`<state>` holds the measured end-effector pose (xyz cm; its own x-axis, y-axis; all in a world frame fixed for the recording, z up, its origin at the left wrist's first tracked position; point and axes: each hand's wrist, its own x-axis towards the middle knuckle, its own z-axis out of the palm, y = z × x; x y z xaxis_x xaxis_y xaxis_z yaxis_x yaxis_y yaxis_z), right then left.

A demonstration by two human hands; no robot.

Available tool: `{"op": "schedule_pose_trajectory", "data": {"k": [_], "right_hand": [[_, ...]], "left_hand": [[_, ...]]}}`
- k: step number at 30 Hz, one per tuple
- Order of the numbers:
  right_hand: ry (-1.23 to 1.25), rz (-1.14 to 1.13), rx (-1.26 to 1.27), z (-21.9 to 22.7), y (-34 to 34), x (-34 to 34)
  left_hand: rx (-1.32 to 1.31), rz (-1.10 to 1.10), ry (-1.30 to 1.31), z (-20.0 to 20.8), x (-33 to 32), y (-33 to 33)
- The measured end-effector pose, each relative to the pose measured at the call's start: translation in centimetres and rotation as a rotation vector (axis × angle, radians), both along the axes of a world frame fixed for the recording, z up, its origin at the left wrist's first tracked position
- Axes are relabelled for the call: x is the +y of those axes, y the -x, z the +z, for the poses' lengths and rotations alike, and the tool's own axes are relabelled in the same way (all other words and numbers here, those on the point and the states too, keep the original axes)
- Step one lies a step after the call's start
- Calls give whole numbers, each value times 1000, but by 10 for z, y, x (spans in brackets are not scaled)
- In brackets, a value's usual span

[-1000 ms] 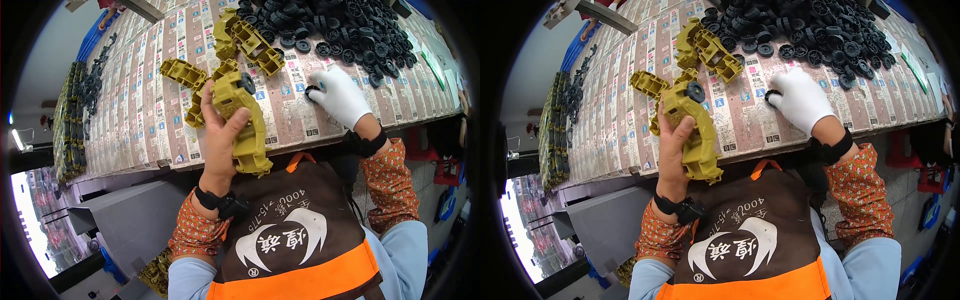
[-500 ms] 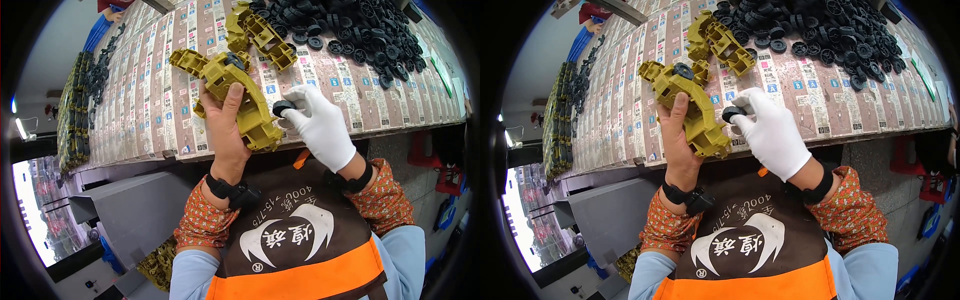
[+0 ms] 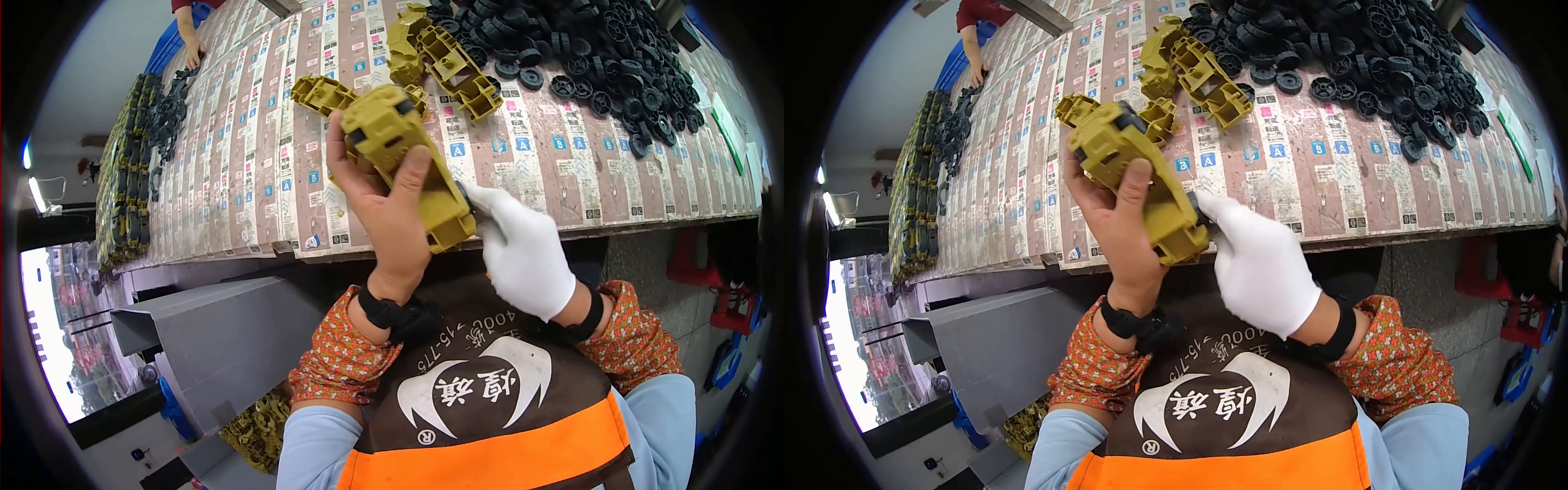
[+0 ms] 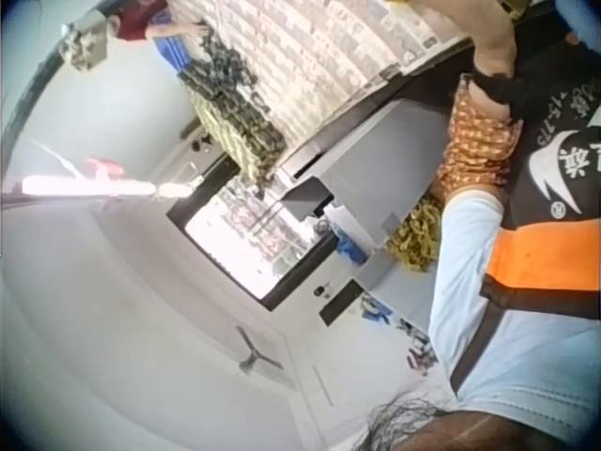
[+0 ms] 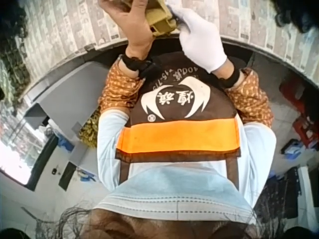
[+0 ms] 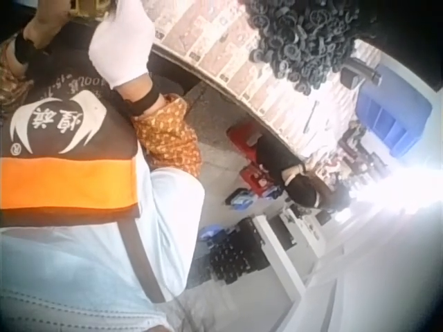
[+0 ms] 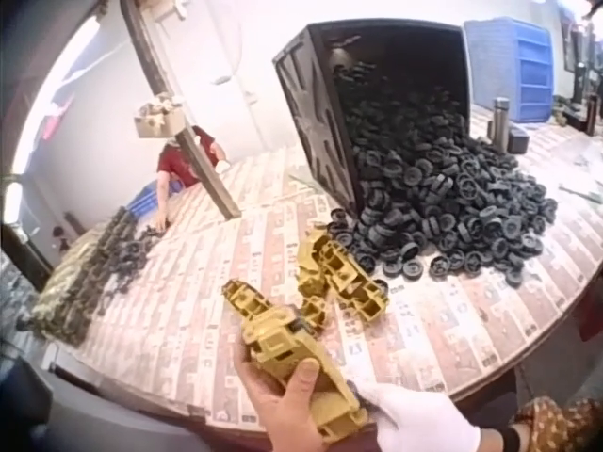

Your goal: Manually assembling small plastic toy vehicle parts by pressing wheels and components together.

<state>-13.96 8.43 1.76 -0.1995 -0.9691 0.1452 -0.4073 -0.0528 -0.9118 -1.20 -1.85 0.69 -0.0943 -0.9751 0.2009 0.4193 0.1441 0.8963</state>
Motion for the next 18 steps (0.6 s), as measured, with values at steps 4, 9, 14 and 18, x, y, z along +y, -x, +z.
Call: {"op": "schedule_pose_trajectory", "data": {"k": [4, 9, 14, 18], "right_hand": [[-14, 42, 69, 4, -5, 1], [-68, 118, 159, 19, -10, -6], [-65, 275, 146, 41, -8, -33], [86, 165, -96, 28, 14, -38]], "left_hand": [[-44, 75, 100, 4, 5, -2], [-56, 21, 94, 16, 9, -15], [-18, -152, -262, 44, -34, -59], [-92, -127, -459, 50, -121, -134]]}}
